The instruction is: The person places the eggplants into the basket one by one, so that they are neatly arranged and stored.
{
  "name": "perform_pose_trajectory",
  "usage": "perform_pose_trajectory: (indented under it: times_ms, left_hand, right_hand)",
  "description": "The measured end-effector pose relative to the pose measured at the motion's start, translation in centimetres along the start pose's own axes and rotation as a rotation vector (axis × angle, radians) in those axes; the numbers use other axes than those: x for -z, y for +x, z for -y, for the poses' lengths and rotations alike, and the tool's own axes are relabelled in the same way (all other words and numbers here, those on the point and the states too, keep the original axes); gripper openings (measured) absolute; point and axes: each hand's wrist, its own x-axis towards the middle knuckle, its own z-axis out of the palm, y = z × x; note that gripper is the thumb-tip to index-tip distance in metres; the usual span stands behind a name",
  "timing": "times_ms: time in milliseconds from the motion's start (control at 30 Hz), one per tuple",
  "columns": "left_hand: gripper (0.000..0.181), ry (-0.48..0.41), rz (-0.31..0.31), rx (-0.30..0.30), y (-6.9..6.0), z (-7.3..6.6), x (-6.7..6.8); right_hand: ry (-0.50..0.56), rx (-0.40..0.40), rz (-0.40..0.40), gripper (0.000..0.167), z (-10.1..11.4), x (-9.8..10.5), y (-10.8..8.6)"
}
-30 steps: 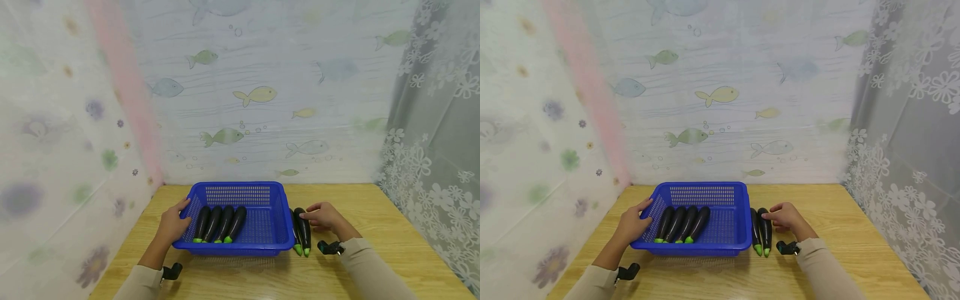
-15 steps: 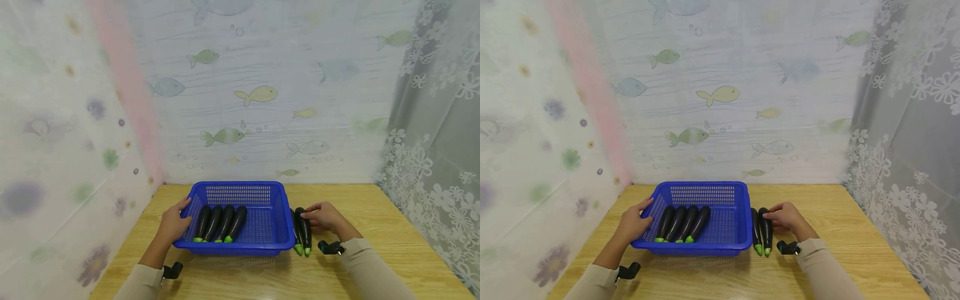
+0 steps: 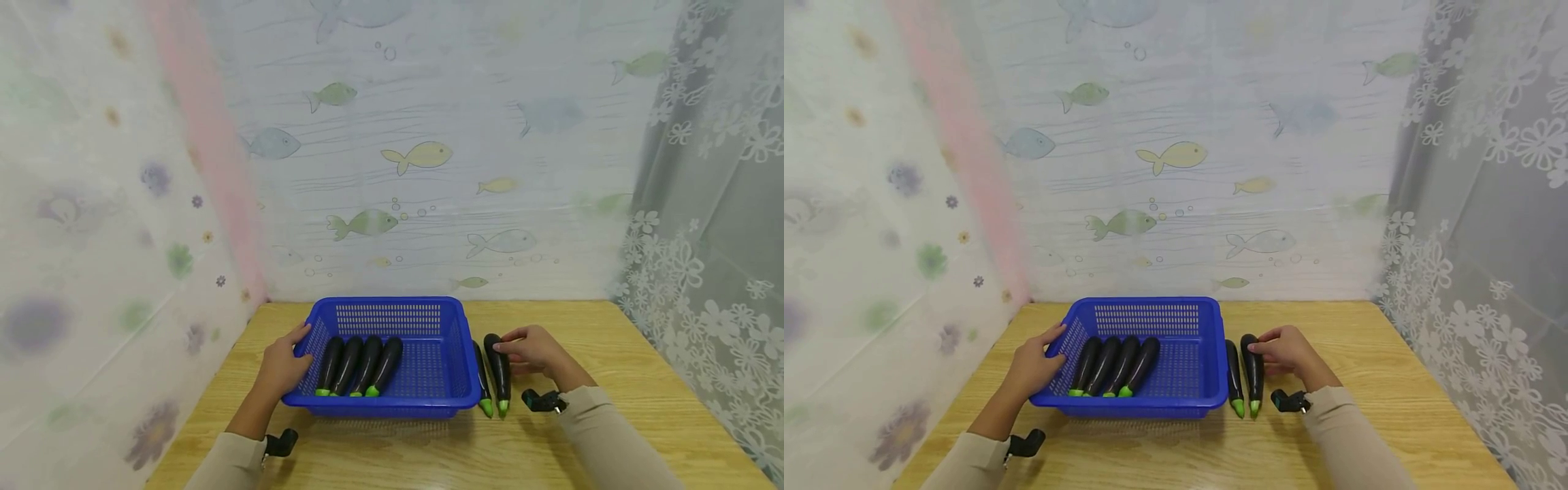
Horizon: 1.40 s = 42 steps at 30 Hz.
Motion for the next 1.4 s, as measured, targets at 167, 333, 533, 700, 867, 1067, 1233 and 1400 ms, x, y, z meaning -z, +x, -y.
perform_pose_trajectory:
  times_ms: [167,333,533,700,867,1067,1233,1400]
  left_hand:
    - [0.069,0.001,-0.005,-0.009,0.1,0.1,0.0]
    - [0.069,0.009,-0.008,-0.013,0.2,0.2,-0.1]
    - [0.069,0.008,-0.01,-0.012,0.1,0.1,0.0]
    - [0.069,0.006,-0.016,-0.02,0.0,0.0,0.0]
    - [0.069,0.007,-0.018,-0.022,0.0,-0.1,0.1]
    - [0.069,0.012,-0.008,-0.01,-0.3,-0.3,0.2]
    - [0.069,0.021,-0.004,-0.011,-0.3,-0.3,0.4]
    - [0.069,0.018,-0.006,-0.023,0.2,-0.1,0.0]
  right_hand:
    - [0.008,0.007,0.004,0.061,0.6,0.2,-0.1]
    - [0.025,0.018,0.008,0.062,1.5,0.5,-0.4]
    - [0.032,0.038,-0.003,0.061,2.7,0.7,-0.6]
    - [0.03,0.058,0.001,0.063,3.7,0.9,-0.8]
    - [0.027,0.078,0.0,0.062,4.8,1.0,-1.0]
    - [0.03,0.09,-0.009,0.062,6.0,0.7,-1.1]
    - [0.039,0.092,-0.009,0.065,6.9,0.3,-0.9]
    - [0.045,0.099,-0.014,0.062,7.7,-0.2,-0.9]
